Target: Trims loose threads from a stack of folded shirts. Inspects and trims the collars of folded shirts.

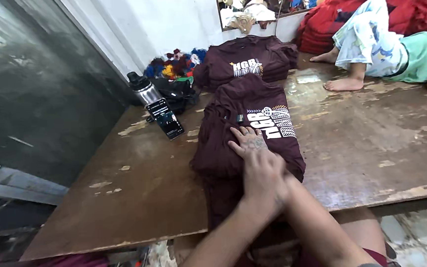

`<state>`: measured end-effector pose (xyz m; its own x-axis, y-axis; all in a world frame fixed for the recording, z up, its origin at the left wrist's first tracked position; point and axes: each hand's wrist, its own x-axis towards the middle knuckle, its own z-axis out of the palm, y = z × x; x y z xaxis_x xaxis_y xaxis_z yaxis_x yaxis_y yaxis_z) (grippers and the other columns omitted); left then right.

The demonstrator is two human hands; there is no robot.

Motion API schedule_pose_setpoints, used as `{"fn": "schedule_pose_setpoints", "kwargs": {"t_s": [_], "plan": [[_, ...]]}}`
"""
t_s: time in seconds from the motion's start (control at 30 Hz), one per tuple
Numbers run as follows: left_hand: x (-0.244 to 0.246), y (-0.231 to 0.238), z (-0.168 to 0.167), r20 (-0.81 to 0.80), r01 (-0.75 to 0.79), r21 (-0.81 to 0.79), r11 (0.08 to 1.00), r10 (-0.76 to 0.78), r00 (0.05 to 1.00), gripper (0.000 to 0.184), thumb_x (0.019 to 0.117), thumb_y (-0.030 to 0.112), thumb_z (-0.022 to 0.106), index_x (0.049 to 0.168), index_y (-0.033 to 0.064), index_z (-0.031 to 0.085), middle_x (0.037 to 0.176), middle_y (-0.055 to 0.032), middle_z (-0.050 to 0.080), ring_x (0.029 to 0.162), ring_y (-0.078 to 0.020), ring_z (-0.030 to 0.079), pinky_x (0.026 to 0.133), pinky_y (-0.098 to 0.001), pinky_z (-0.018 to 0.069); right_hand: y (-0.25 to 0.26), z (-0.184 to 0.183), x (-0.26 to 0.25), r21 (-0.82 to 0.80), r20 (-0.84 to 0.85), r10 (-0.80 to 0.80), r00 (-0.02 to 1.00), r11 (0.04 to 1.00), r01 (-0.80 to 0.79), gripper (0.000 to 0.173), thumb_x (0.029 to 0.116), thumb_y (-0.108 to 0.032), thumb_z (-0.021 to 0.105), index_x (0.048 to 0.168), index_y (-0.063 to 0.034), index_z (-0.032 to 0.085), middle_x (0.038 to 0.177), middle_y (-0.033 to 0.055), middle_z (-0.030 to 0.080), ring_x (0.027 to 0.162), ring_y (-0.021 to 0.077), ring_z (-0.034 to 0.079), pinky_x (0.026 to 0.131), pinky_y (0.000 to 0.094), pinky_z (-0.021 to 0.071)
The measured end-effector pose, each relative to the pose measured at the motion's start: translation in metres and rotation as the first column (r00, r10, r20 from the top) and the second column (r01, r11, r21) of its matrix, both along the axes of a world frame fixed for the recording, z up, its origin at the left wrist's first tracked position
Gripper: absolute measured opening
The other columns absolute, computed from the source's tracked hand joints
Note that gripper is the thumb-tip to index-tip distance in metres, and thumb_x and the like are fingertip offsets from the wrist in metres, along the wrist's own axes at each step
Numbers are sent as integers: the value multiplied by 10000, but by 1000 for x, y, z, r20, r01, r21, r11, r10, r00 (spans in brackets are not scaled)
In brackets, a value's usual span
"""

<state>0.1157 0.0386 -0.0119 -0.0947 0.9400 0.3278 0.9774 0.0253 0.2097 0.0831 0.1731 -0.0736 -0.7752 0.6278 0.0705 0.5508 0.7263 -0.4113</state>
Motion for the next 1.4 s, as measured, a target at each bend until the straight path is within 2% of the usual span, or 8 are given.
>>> {"fn": "schedule_pose_setpoints", "kwargs": {"t_s": [0.23,0.33,0.43,0.63,0.83,1.13,1.23,1.4], "plan": [[-19,11,0,35,-91,-64,994,94,995,301,902,147,610,1161,61,737,1184,-239,673,1184,-436,601,994,-577,453,-1,1,-1,-42,37,-6,999,999,7,606,1067,-547,357,1618,-296,340,1640,152,369,1525,364,312,1201,643,193],[14,-34,-21,28,309,54,949,-311,950,172,772,166,718,915,71,736,948,-164,697,940,-346,690,749,-466,575,-3,6,2,-54,-1,18,1000,998,-18,645,1062,-570,333,1608,-230,373,1618,194,387,1519,394,312,1196,659,177],[-19,-79,-31,539,682,-151,716,-518,664,240,1047,131,501,990,2,695,925,-138,699,883,-235,699,798,-395,573,-6,16,18,-80,31,58,998,995,-55,639,1071,-572,329,1614,-238,359,1655,200,319,1557,387,228,1218,654,129],[-97,-117,-45,334,2,-242,970,82,939,498,867,403,761,1215,50,707,1210,-182,668,986,-328,701,798,-525,583,-17,23,102,-151,79,6,997,989,6,683,1075,-554,330,1604,-124,370,1636,217,352,1543,409,268,1217,677,127],[-108,-127,-62,340,133,87,987,-155,927,232,980,237,595,892,56,711,912,-72,687,783,-127,665,699,-272,566,-62,8,141,342,-490,205,847,939,-29,374,1019,-367,536,1110,-74,750,1122,182,728,1078,374,694,948,560,531],[-117,-135,-33,329,214,-17,977,-197,924,247,995,215,553,876,53,697,732,-46,665,654,-98,640,616,-269,545,-93,-1,137,356,-568,307,764,928,-109,90,736,-25,665,823,-28,686,877,191,671,746,304,691,601,405,582],[-133,-158,-57,369,230,-482,846,-42,929,279,1011,305,607,910,82,741,747,-93,704,714,-259,710,658,-520,566,-108,-49,174,357,-451,373,811,908,-219,145,809,-110,639,912,-107,741,875,92,665,728,197,678,603,327,591],[-112,-131,-27,452,-241,-153,958,284,845,366,974,342,603,1088,13,715,941,-97,703,794,-180,651,721,-372,542,-104,-44,179,258,-485,250,838,957,-136,464,988,-374,573,1358,-98,620,1056,147,695,890,230,699,759,346,590]]}}
